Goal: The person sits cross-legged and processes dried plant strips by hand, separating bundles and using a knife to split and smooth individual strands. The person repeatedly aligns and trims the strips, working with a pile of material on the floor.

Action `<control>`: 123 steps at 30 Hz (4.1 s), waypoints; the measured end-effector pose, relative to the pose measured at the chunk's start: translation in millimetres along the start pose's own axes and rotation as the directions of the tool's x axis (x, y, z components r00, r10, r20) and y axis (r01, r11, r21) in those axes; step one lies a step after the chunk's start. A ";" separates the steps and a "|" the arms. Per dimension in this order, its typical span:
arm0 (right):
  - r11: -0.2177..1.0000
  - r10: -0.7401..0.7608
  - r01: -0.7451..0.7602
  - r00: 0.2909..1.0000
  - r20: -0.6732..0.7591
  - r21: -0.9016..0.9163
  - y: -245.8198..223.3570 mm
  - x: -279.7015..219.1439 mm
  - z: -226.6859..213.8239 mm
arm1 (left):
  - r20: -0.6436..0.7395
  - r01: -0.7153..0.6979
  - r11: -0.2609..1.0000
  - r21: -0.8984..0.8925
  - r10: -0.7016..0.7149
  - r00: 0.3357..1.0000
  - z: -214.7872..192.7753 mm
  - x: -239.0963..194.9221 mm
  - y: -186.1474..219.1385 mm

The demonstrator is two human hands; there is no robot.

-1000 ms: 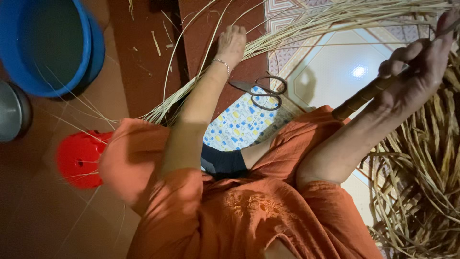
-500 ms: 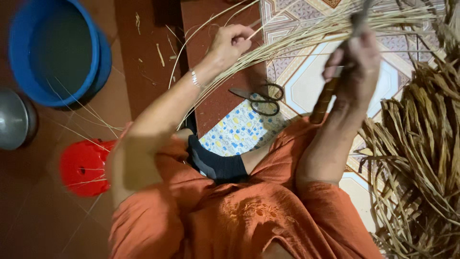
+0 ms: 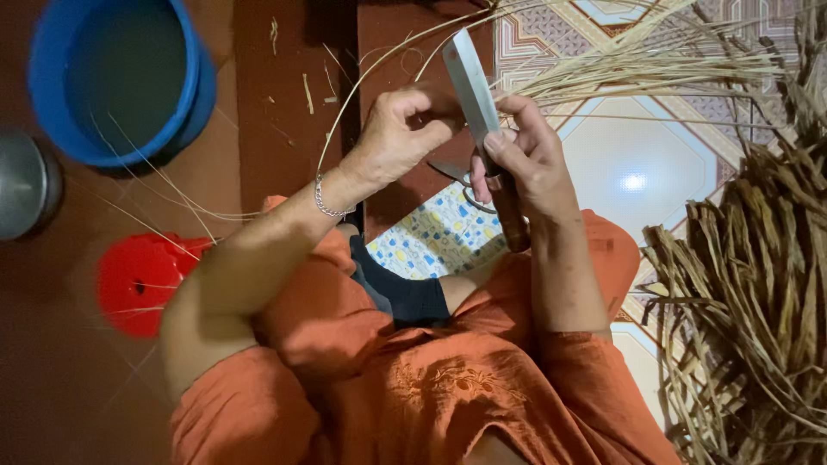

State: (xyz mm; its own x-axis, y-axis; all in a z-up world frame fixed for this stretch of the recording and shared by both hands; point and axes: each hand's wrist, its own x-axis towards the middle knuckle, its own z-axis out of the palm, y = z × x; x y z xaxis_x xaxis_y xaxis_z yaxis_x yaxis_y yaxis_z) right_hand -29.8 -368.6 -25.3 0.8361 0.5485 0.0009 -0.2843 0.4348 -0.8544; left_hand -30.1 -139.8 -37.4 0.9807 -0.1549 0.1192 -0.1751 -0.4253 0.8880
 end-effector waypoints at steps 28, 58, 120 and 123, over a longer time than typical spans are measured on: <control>0.996 -0.066 0.060 0.994 -0.090 -0.062 -6.4 -2.6 -12.4 | 0.025 -0.119 0.991 0.063 0.117 0.993 -11.2 -1.9 16.2; 0.983 -0.159 0.175 0.965 -0.208 0.060 -1.7 -5.8 -56.3 | 0.284 0.069 0.992 -0.110 -0.035 0.958 -42.6 -11.5 19.4; 0.832 -0.444 0.553 0.715 -0.539 0.048 -16.6 -47.6 -168.4 | 0.127 0.122 0.984 0.130 -0.138 0.982 -124.7 -22.3 -0.2; 0.824 -0.466 0.566 0.703 -0.538 0.027 -11.1 -54.4 -188.7 | 0.103 0.140 0.982 0.130 -0.154 0.983 -126.9 -23.8 -3.2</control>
State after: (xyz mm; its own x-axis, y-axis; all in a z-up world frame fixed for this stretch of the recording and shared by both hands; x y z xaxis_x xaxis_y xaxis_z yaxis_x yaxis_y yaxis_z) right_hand 16.4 -538.1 -113.9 0.9724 -0.2008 0.1191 0.2265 0.6883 -0.6891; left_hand -41.9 -21.6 13.3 0.9817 -0.1789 -0.0655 -0.0458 -0.5554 0.8303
